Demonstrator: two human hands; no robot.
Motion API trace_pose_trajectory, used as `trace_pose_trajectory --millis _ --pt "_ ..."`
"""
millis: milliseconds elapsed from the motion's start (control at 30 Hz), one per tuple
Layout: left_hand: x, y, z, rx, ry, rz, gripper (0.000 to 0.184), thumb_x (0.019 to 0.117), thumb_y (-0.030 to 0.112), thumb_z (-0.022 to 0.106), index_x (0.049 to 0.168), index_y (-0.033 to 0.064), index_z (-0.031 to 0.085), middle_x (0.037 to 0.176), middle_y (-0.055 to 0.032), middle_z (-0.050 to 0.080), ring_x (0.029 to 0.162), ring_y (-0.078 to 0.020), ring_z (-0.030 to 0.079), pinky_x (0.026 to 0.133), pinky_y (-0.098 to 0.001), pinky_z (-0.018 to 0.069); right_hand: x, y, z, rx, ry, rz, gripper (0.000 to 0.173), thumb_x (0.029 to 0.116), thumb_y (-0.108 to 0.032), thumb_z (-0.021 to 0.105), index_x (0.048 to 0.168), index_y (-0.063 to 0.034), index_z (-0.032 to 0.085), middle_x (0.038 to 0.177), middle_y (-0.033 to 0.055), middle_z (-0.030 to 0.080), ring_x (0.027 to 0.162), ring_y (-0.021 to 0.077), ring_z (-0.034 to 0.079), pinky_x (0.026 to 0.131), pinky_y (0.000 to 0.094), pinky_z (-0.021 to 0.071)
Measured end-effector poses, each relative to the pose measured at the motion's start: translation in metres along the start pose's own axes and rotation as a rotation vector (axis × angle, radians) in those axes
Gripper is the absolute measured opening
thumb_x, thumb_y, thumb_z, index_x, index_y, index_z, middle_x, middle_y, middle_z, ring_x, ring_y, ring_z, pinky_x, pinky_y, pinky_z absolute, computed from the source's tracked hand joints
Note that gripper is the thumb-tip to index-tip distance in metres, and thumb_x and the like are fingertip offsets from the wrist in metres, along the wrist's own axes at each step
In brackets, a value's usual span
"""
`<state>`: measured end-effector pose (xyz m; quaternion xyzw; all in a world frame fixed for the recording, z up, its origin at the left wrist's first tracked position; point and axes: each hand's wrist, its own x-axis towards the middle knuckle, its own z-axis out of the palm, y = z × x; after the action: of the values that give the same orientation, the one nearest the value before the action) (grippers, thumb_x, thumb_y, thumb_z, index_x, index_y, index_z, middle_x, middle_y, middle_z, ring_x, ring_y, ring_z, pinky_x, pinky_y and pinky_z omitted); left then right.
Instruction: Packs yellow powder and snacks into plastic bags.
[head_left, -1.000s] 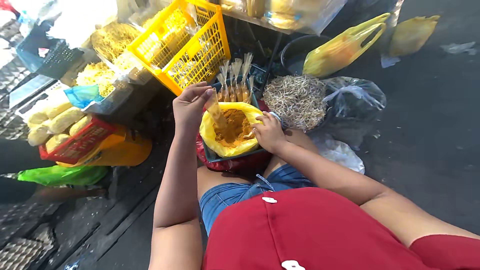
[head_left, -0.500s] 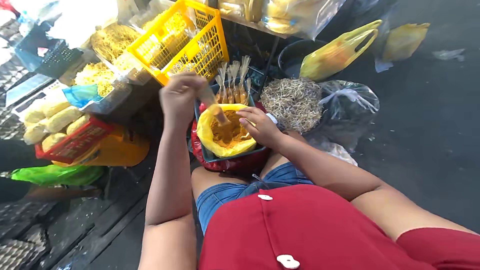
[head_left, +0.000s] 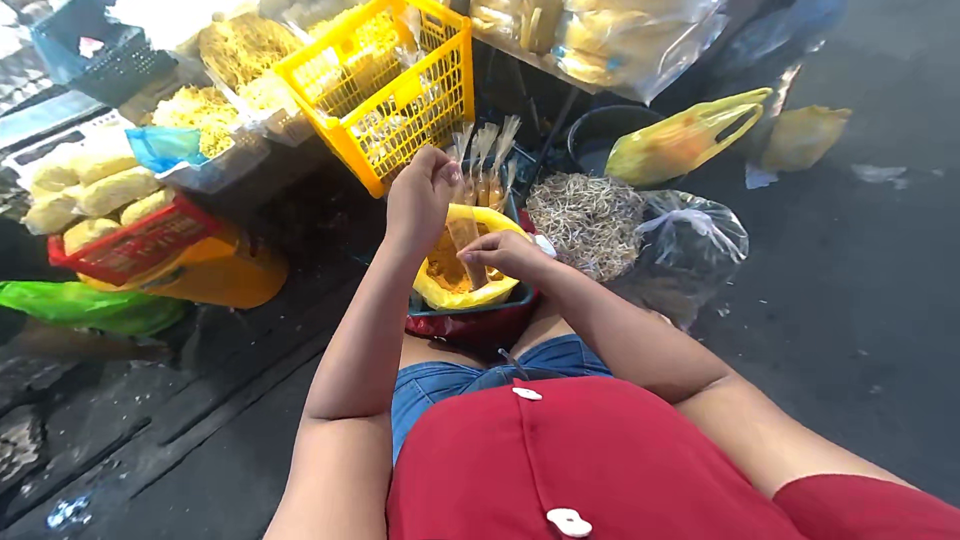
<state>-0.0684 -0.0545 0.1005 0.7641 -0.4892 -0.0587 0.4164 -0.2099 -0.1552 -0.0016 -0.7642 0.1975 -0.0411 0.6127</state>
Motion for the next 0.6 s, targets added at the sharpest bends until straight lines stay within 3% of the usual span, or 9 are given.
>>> trace_pose_trajectory --millis 167,333,433,533,600 --pt "0.001 -0.007 0.004 0.178 0.111 0.141 0.020 0.1042 0.018 0.059 0.105 0.0004 0.067 0.091 -0.0123 0.070 0.087 -0.0261 0.068 0.085 -0.0462 0.0538 -0.010 0.005 0.010 0.139 0.093 0.047 0.014 0.0982 -0.015 0.069 0.102 -0.0025 0.075 0.093 0.0050 0.073 0.085 0.0095 0.067 0.082 0.0320 0.0556" --pt "-0.001 -0.006 0.009 0.139 0.039 0.211 0.027 0.0996 0.025 0.067 0.094 -0.0013 0.064 0.081 -0.0124 0.064 0.078 -0.0266 0.064 0.080 -0.0472 0.0529 -0.008 0.012 -0.004 0.104 0.011 0.016 0.009 0.0963 -0.010 0.069 0.098 -0.0008 0.070 0.101 0.0072 0.073 0.089 0.0115 0.068 0.084 0.0339 0.0560" --pt "0.000 -0.002 0.005 0.075 -0.098 0.223 0.016 0.0997 0.016 0.066 0.100 0.0004 0.069 0.092 -0.0119 0.069 0.088 -0.0231 0.068 0.085 -0.0427 0.0556 -0.007 0.004 -0.009 0.067 -0.054 -0.065 0.019 0.0960 -0.008 0.070 0.112 0.0011 0.067 0.095 0.0085 0.071 0.081 0.0126 0.068 0.079 0.0331 0.0586" --pt "0.000 0.005 0.000 0.112 -0.158 0.229 0.016 0.1013 0.008 0.059 0.109 0.0021 0.073 0.105 -0.0128 0.071 0.105 -0.0250 0.067 0.096 -0.0411 0.0526 -0.004 -0.003 -0.005 -0.065 0.030 -0.121 0.028 0.0972 -0.019 0.071 0.119 -0.0022 0.066 0.084 0.0070 0.067 0.072 0.0138 0.064 0.072 0.0355 0.0567" --pt "-0.001 0.003 0.001 0.107 -0.066 0.249 0.017 0.1012 0.015 0.062 0.101 0.0026 0.073 0.097 -0.0110 0.072 0.097 -0.0230 0.068 0.091 -0.0403 0.0539 -0.004 -0.006 0.002 -0.231 0.163 -0.206 0.026 0.0997 -0.028 0.068 0.109 -0.0032 0.069 0.071 0.0052 0.060 0.062 0.0154 0.056 0.063 0.0380 0.0514"
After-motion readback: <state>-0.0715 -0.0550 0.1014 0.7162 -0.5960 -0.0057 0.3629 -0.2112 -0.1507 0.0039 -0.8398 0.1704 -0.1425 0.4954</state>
